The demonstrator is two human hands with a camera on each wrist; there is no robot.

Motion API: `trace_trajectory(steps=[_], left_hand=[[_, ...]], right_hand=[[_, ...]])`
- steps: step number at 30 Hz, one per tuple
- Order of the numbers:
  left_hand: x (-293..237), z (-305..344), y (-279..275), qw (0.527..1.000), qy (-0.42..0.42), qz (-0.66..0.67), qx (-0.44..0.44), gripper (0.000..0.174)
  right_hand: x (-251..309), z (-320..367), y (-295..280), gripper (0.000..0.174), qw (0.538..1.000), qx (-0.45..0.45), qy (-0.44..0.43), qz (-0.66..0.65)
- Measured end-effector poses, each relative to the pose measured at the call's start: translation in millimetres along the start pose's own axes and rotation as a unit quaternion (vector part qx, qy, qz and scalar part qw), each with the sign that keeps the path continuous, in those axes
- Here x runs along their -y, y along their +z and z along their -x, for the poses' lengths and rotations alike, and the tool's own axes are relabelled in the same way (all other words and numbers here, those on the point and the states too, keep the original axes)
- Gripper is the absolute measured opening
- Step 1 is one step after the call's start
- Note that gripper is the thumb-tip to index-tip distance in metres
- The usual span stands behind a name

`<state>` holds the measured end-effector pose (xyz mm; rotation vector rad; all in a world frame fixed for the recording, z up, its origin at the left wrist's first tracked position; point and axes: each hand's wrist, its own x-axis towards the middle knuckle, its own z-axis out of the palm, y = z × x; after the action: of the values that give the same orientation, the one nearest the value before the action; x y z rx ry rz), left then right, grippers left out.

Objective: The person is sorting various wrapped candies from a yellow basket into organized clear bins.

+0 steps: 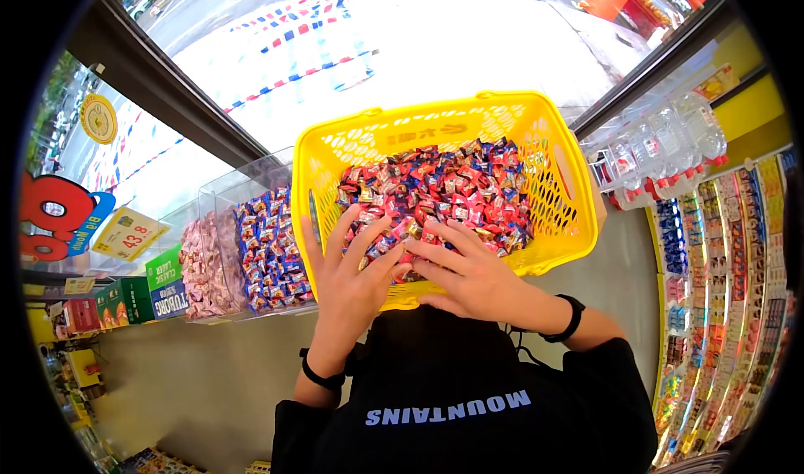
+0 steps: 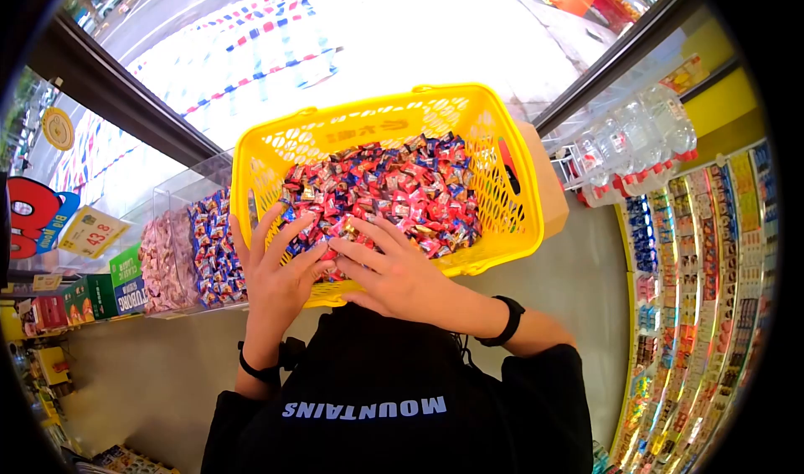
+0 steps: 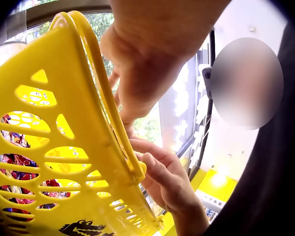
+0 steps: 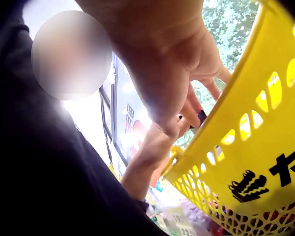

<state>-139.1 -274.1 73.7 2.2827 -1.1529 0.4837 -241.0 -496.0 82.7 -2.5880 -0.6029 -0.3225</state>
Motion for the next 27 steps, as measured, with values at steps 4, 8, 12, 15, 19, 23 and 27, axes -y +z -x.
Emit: trace_trajectory(steps=[4, 8, 12, 15, 19, 23, 27], left_hand=[[-12.5, -5.9, 2.8, 1.000, -0.004, 0.004, 0.001, 0.027], [-24.7, -6.3, 14.2, 1.000, -0.002, 0.017, 0.008, 0.028], [-40.2, -9.1, 18.0, 1.000, -0.017, 0.017, 0.016, 0.029], [-49.1, -6.8, 18.8, 0.999, -0.034, 0.009, 0.015, 0.029], [-61.6, 0.9, 18.9, 0.999, -0.043, -0.023, 0.023, 0.031], [-73.6, 11.6, 12.4, 0.995, -0.096, -0.030, 0.026, 0.032], [-70.9, 28.5, 3.7, 0.993, -0.113, -0.037, 0.021, 0.032]], right_hand=[[-13.0, 4.9, 3.2, 0.046, 0.992, -0.114, 0.044, 0.013], [-22.6, 10.8, 1.2, 0.040, 0.986, -0.149, 0.076, 0.020], [-32.6, 23.6, 2.7, 0.029, 0.985, -0.160, 0.058, -0.014], [-33.1, 26.9, -1.9, 0.026, 0.983, -0.170, 0.055, -0.041], [-32.7, 29.2, -3.1, 0.027, 0.983, -0.157, 0.060, -0.067], [-33.2, 27.0, -5.5, 0.022, 0.987, -0.137, 0.026, -0.086], [-25.6, 20.6, -2.7, 0.015, 0.990, -0.118, -0.021, -0.079]])
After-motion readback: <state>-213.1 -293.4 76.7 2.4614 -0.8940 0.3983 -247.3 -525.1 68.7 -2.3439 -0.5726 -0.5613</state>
